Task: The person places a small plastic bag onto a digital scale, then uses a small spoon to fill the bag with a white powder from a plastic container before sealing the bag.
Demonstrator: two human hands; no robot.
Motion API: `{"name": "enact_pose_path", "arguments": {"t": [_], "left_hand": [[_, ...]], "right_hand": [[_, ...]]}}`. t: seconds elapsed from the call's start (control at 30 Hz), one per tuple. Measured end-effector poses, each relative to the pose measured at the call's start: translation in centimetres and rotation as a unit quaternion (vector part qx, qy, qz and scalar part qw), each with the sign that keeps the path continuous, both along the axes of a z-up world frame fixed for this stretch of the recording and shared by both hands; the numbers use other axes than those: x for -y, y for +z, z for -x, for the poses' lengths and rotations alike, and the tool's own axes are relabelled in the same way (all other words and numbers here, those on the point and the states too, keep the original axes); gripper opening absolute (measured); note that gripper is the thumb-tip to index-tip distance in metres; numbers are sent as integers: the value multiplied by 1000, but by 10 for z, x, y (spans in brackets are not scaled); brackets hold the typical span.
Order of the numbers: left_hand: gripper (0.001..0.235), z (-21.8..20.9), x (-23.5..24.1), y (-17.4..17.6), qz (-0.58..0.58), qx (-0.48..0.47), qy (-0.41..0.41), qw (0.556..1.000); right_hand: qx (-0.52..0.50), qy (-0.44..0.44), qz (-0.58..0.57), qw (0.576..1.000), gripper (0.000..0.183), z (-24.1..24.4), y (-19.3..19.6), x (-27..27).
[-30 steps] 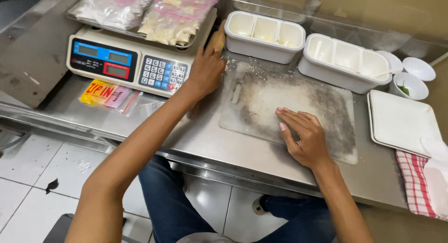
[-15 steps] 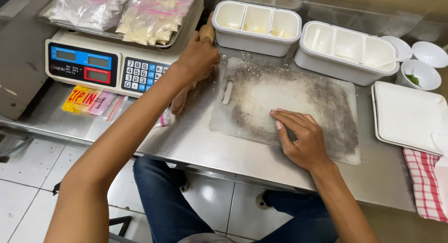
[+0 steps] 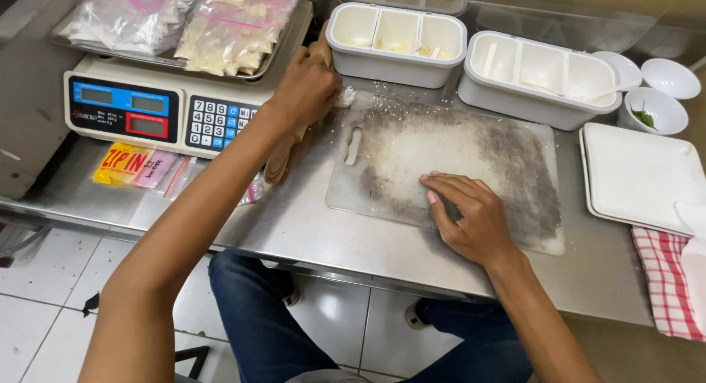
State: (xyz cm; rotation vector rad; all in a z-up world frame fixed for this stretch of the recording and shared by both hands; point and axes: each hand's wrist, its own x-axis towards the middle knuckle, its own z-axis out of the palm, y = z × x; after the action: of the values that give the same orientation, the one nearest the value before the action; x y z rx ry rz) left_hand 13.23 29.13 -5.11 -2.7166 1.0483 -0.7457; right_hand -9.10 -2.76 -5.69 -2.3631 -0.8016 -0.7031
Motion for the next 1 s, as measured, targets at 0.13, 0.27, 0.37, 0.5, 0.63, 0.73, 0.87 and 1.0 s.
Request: {"name": "enact_pose_path", "arguments": {"t": [0.13,0.27,0.37,0.5,0.63,0.73,0.87,1.0], "left_hand": [[3,13,21,24,93,43,-28,994],[30,40,80,37,139,-47,-94,985],[31,9,138,-12,148,-29,-159,976],[8,-3,211,-37,129,70,-203,968],[9,-15,265,-65,128,98,-203,966],[8,-14,281,-73,131,68,-174,974],[12,3,271,-53,167,-55,-156,972],[4,-2,273,-67,221,-61,-140,963]], "right_hand": [[9,0,-3,1000,20,0,2,-3],[22,3,9,1000,20,-1,2,-5],[12,-5,11,1000,19,2,5,-6],[23,-5,7,1000,17,-1,1,-6],[34,-5,13,999,17,-2,1,-5],[29,-7,15,999,17,-2,0,-4],[36,-6,17,999,15,-3,-3,-3],[45,-6,21,999,15,-6,-8,-1]]}}
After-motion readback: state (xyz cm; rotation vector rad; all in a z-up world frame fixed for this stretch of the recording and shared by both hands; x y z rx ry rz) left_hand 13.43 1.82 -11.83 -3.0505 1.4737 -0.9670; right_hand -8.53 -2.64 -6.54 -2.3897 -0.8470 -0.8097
